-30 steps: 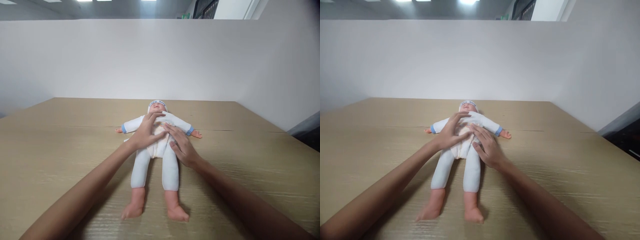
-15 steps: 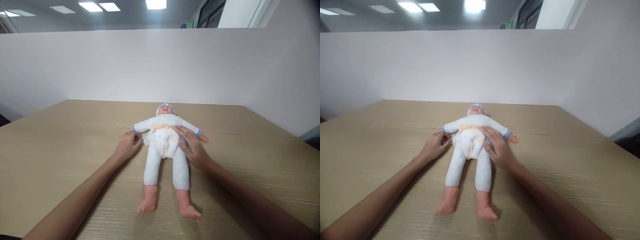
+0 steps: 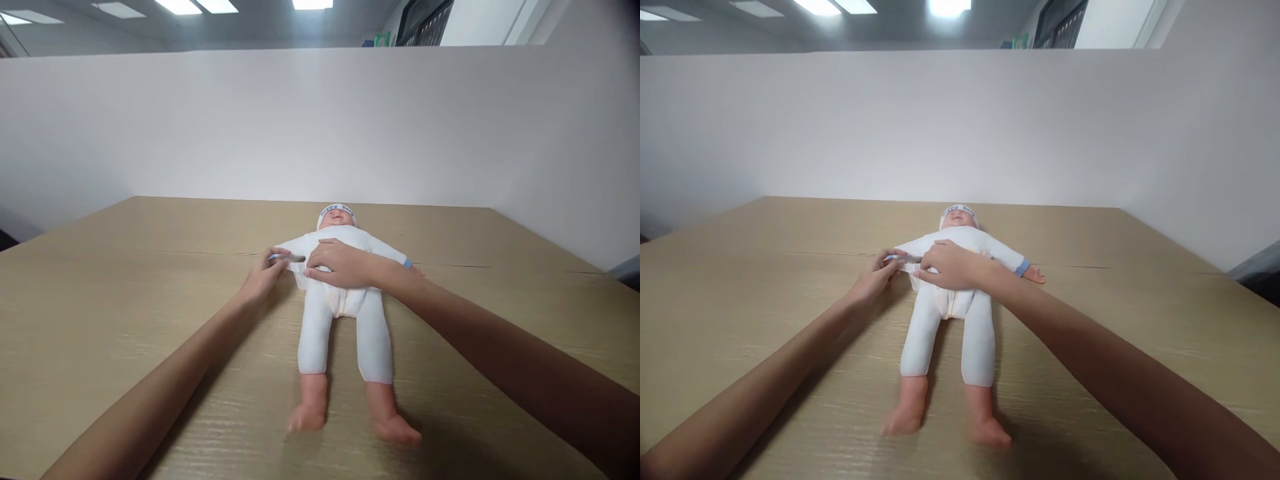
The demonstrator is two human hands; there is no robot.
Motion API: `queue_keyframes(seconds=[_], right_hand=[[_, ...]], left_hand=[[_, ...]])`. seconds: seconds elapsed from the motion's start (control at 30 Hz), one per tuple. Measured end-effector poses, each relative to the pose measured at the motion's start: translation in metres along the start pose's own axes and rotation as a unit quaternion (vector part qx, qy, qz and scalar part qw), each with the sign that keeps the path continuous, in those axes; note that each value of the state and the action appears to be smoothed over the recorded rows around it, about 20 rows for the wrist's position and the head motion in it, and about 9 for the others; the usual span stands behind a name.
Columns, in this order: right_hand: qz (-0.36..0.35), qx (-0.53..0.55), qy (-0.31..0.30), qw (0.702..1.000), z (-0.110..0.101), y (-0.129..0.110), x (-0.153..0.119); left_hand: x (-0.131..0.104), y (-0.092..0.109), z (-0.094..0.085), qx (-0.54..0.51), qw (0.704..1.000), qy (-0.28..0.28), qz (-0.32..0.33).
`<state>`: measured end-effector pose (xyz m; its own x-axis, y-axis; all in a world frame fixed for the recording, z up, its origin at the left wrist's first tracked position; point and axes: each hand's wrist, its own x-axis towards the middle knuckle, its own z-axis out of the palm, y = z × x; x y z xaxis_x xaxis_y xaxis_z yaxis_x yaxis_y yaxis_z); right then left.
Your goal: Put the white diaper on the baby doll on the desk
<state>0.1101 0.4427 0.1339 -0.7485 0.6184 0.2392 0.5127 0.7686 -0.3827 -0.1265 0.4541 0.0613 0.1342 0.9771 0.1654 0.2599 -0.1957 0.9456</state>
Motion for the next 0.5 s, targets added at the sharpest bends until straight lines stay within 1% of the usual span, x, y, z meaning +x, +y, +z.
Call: queue_keyframes(seconds=[0.07,0.1,0.13,0.2,0.23,0.27,0.3,0.37,0.4,0.43,0.5], right_hand=[[-0.024,-0.022,-0.030,0.999,0.005,0.003,0.005],[-0.034,-0.037,-0.027,0.998,0.007,0.003,0.004],[-0.031,-0.054,0.000,0.998,0.009,0.003,0.002],[0.011,-0.093,0.104,0.990,0.013,0.000,-0.004],[0.046,-0.107,0.157,0.981,0.014,-0.002,-0.008],[0.090,-0.110,0.198,0.970,0.014,-0.003,-0.011],[0.136,-0.101,0.220,0.961,0.014,-0.005,-0.014],[0.206,-0.056,0.220,0.952,0.014,-0.007,-0.015],[0.224,-0.031,0.210,0.951,0.013,-0.007,-0.015],[0.229,-0.014,0.200,0.953,0.013,-0.006,-0.013],[0.214,-0.005,0.184,0.959,0.012,-0.004,-0.010]], left_hand=[[0.006,0.010,0.006,-0.034,0.999,0.002,-0.003],[0.010,0.015,0.009,-0.047,0.999,0.001,-0.005],[0.012,0.020,0.012,-0.058,0.998,-0.002,-0.007],[0.016,0.029,0.019,-0.074,0.997,-0.006,-0.011],[0.017,0.032,0.023,-0.081,0.997,-0.008,-0.012],[0.018,0.036,0.027,-0.087,0.996,-0.010,-0.013],[0.018,0.040,0.031,-0.093,0.995,-0.013,-0.013],[0.017,0.046,0.040,-0.111,0.993,-0.028,-0.006],[0.017,0.048,0.044,-0.120,0.992,-0.041,0.001],[0.016,0.051,0.048,-0.126,0.990,-0.057,0.010],[0.016,0.053,0.054,-0.122,0.989,-0.083,0.031]])
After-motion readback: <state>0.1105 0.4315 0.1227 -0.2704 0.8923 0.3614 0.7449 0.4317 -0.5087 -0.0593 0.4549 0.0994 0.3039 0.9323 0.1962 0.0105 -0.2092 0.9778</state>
